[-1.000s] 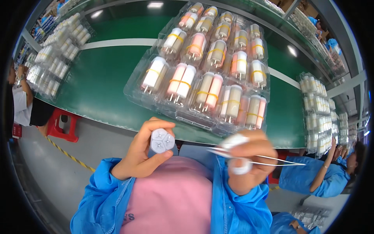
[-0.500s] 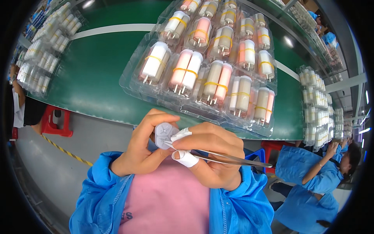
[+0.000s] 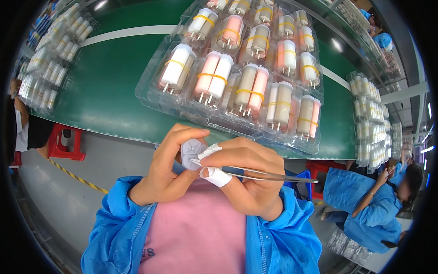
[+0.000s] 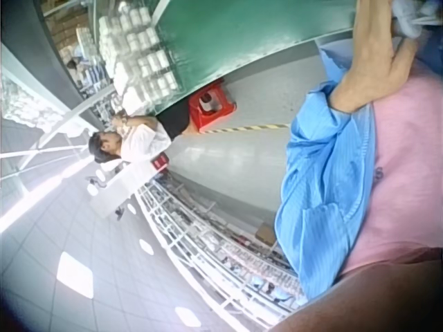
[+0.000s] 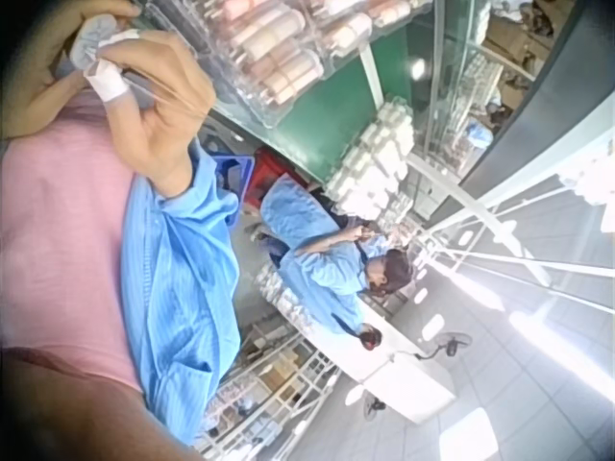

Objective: The person is seen assembling electronic components into a plastic casing using tweezers and hands at a production line.

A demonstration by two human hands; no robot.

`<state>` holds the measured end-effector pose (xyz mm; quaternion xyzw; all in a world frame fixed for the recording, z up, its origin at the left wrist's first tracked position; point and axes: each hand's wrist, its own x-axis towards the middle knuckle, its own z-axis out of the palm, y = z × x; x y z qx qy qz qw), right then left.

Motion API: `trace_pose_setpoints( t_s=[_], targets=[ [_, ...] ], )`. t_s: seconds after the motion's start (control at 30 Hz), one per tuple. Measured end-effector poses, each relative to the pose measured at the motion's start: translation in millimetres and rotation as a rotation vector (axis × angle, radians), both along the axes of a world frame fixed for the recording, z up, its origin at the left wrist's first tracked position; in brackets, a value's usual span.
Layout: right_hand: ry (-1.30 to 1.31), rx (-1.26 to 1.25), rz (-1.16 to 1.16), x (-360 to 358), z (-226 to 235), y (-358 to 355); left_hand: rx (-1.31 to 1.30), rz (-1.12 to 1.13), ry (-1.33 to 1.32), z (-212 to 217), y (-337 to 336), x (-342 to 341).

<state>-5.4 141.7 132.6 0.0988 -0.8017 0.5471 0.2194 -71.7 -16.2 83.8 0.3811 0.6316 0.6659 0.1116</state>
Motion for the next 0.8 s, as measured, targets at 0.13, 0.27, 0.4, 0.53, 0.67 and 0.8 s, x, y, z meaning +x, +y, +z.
trace_pose_setpoints(
  t_s=[0.13,0.27,0.4,0.53,0.67,0.8],
  targets=[
    [-0.024,-0.065,0.003,2.3,-1.3,-0.2,0.001,-0.017,-0.012,-0.9,-1.0,0.8],
    [-0.014,-0.058,0.005,1.9,-3.5,0.2,0.003,-0.025,-0.014,-2.1,-1.2,1.3],
    [0.011,-0.04,0.017,1.2,-2.9,0.5,0.008,-0.028,0.015,-1.4,-1.8,-0.5],
    [0.005,-0.053,0.006,2.1,-1.8,-0.8,0.015,-0.033,0.023,-0.1,-2.0,-0.3],
    [0.0,-0.044,0.003,2.6,-2.1,-0.5,0.009,-0.036,-0.001,0.3,-1.9,1.2],
    [-0.023,-0.029,0.003,3.2,0.0,-0.2,0.016,-0.035,0.003,-1.8,-1.6,1.8]
  ],
)
